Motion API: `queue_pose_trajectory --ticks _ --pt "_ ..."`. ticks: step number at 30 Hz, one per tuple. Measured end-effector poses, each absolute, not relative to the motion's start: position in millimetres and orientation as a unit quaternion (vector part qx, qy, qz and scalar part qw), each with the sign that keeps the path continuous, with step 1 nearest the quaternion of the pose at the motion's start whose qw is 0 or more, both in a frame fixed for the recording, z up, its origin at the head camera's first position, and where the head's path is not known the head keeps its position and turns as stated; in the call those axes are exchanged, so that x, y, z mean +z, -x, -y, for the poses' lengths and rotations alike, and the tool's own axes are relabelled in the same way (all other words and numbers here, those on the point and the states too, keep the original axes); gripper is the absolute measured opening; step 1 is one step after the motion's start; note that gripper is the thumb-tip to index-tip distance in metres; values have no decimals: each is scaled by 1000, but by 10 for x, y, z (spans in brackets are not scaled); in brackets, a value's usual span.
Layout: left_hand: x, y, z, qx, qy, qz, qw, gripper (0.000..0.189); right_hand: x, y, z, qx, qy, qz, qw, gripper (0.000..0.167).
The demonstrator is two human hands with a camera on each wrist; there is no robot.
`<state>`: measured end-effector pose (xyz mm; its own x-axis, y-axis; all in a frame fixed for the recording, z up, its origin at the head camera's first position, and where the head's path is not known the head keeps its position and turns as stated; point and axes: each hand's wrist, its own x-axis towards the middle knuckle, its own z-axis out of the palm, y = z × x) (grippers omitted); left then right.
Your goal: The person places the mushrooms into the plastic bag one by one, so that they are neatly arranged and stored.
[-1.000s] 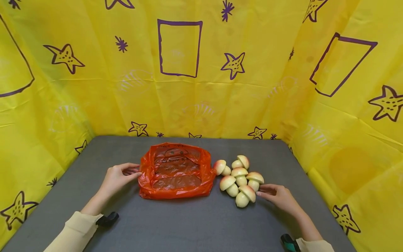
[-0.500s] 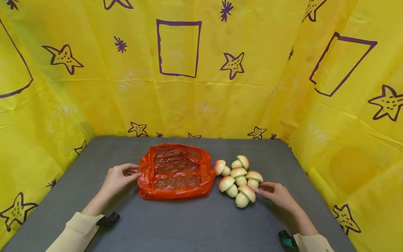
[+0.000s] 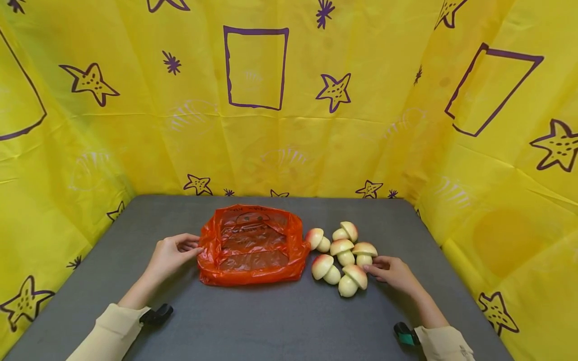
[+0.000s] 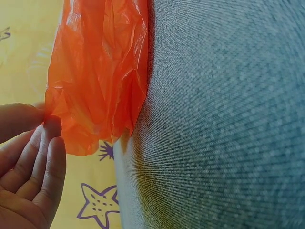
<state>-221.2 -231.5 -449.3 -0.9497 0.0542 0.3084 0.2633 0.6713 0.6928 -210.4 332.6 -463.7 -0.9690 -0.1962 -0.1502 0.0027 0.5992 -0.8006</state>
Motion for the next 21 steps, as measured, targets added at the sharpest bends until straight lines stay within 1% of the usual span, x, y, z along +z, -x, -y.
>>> queue_pose_trajectory --ticks 10,16,21 --pt "-4478 2204 2312 -400 93 903 129 23 -4651 2163 -3292 -423 31 -898 122 51" --pt "-4472 2203 2311 -397 94 905 119 23 -4669 2183 -3298 -430 21 -894 126 52" --pt "-4466 2195 2301 -399 93 904 120 24 -4670 2199 -3280 -431 12 -894 122 55"
